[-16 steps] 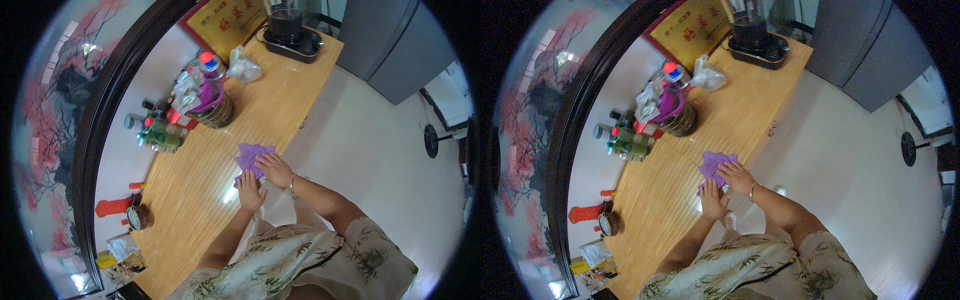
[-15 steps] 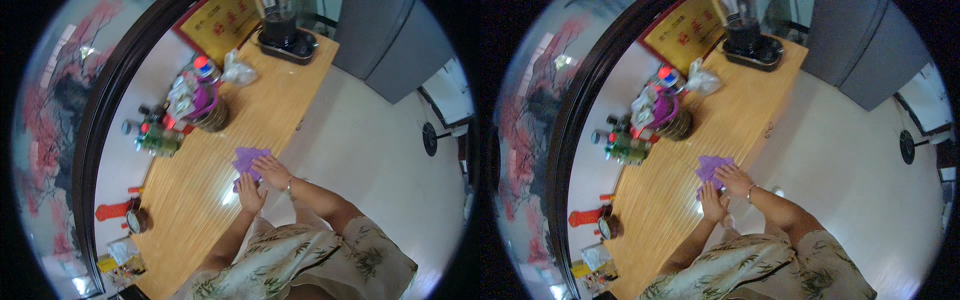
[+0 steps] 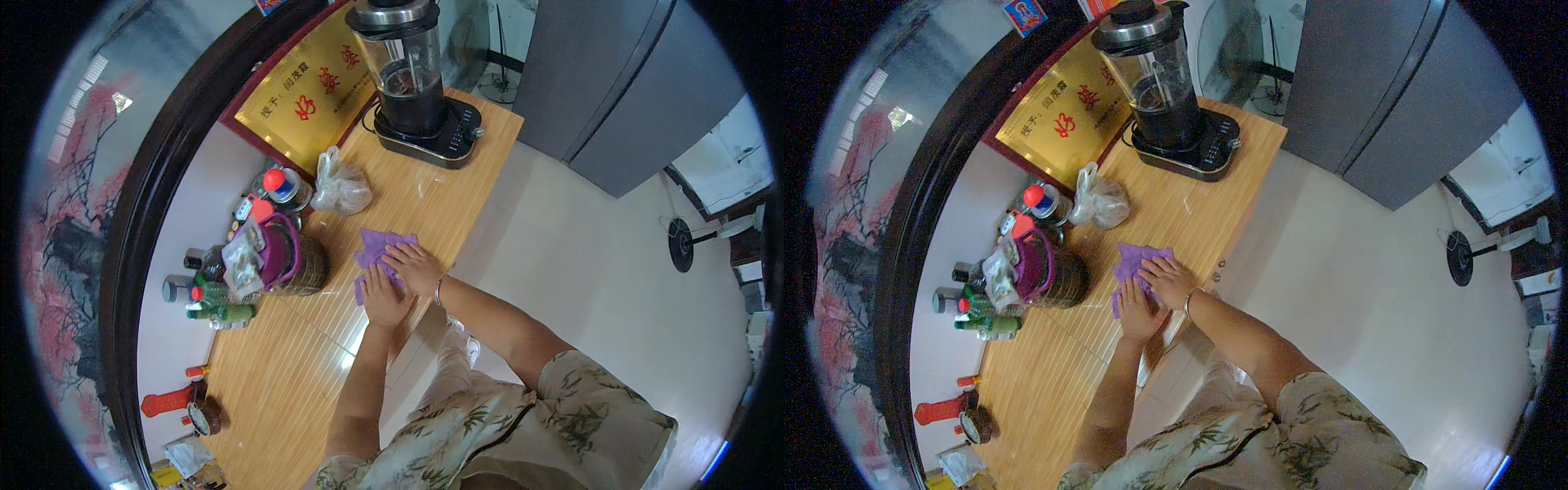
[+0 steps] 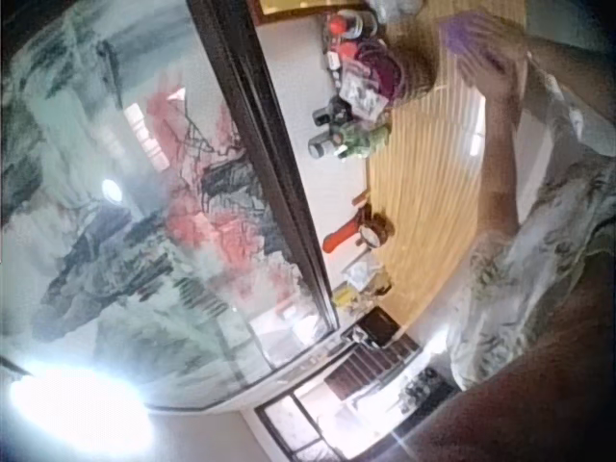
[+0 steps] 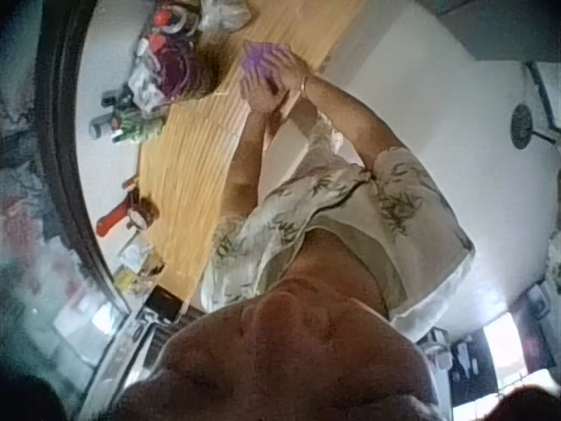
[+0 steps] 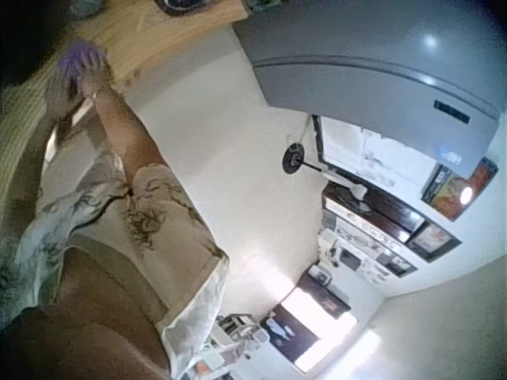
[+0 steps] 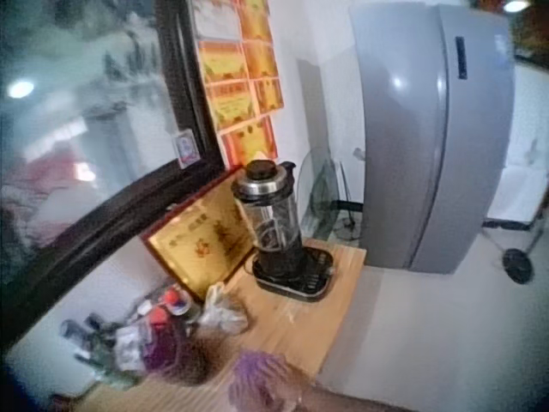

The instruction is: The person wipes a kitchen counter, a refrigerator, a wall calendar, a water dispenser, a door, and a staircase handrail using a purple cloth. They then rinse the cloth in a purple basin at a sink.

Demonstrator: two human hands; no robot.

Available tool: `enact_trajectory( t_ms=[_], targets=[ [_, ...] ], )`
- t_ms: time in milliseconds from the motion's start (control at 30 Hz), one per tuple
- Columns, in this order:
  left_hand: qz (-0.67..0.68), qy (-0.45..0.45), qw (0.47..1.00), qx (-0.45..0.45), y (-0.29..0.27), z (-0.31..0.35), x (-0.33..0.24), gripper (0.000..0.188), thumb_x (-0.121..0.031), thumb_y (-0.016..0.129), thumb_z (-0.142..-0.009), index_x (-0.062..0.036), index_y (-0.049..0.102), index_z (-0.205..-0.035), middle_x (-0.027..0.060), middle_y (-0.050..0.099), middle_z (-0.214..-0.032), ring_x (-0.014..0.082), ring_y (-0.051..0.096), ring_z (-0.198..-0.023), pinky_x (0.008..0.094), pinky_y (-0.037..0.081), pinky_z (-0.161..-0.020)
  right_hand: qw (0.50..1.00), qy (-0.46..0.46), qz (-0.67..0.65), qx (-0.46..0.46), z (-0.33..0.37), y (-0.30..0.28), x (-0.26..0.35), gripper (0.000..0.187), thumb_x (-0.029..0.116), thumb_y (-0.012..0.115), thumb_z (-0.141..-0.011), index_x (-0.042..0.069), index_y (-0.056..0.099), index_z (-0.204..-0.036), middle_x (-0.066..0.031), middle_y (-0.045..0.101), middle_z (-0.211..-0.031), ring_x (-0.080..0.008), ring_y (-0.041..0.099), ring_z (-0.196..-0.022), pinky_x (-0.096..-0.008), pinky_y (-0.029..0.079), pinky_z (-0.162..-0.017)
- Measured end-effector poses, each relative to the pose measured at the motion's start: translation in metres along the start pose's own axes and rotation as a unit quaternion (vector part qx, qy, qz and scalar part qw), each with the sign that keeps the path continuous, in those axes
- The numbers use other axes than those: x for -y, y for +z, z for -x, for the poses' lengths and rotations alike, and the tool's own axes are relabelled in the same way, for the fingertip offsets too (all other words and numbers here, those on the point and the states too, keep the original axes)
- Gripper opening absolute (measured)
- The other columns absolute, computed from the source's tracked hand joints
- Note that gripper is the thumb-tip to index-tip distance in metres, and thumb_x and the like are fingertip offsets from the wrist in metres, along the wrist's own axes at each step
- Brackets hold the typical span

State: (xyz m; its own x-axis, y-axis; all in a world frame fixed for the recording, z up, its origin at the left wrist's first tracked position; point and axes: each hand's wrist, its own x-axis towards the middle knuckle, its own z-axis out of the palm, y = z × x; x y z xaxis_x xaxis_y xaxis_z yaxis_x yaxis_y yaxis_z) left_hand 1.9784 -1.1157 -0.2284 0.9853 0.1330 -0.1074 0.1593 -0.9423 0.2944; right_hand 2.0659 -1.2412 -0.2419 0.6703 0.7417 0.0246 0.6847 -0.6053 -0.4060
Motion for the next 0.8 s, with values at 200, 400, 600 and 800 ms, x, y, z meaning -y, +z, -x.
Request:
enact_trajectory(
  t_ms=[200, 400, 600, 800],
  targets=[
    [0.025, 0.062, 0.998, -0.015, 0.003, -0.112, -0.031, 0.1, -0.057, 0.062, -0.073, 0.0079, 0.026, -0.14, 0.0271, 0.026, -0.147, 0.0398, 0.019, -0.139, 0.051, 0.015, -0.112, 0.997, 0.05, 0.031, 0.049, -0.058, -0.045, -0.086, 0.06, 0.027, 0.055, -0.087, 0.016, 0.035, -0.143, -0.0064, 0.028, -0.151, -0.0286, 0.023, -0.139, -0.042, 0.015, -0.114],
    [0.015, 0.135, 0.991, 0.007, -0.009, -0.128, -0.069, 0.091, -0.054, 0.062, -0.075, 0.0045, 0.034, -0.138, 0.0249, 0.031, -0.145, 0.0405, 0.025, -0.136, 0.0506, 0.018, -0.111, 0.999, 0.035, 0.041, -0.009, -0.029, -0.058, -0.134, 0.063, 0.022, 0.063, -0.077, 0.013, 0.043, -0.137, -0.0095, 0.035, -0.146, -0.0302, 0.031, -0.134, -0.0436, 0.021, -0.112],
    [0.022, 0.218, 0.974, 0.055, 0.025, -0.115, -0.129, 0.076, -0.033, 0.068, -0.073, 0.0036, 0.039, -0.134, 0.0231, 0.039, -0.139, 0.04, 0.035, -0.129, 0.0531, 0.026, -0.106, 0.997, -0.014, -0.071, -0.039, 0.037, -0.089, -0.203, 0.047, 0.011, 0.058, -0.076, 0.01, 0.055, -0.123, -0.0099, 0.046, -0.137, -0.0274, 0.039, -0.13, -0.0413, 0.027, -0.11],
    [0.039, 0.234, 0.971, 0.04, 0.046, -0.204, -0.229, 0.072, -0.03, 0.067, -0.077, 0.0041, 0.04, -0.134, 0.0244, 0.039, -0.138, 0.0407, 0.036, -0.128, 0.0508, 0.03, -0.104, 0.997, 0.044, -0.007, -0.065, 0.026, -0.148, -0.307, 0.047, 0.005, 0.055, -0.075, 0.009, 0.057, -0.122, -0.0102, 0.048, -0.135, -0.0294, 0.042, -0.127, -0.0415, 0.031, -0.108]
  ],
)
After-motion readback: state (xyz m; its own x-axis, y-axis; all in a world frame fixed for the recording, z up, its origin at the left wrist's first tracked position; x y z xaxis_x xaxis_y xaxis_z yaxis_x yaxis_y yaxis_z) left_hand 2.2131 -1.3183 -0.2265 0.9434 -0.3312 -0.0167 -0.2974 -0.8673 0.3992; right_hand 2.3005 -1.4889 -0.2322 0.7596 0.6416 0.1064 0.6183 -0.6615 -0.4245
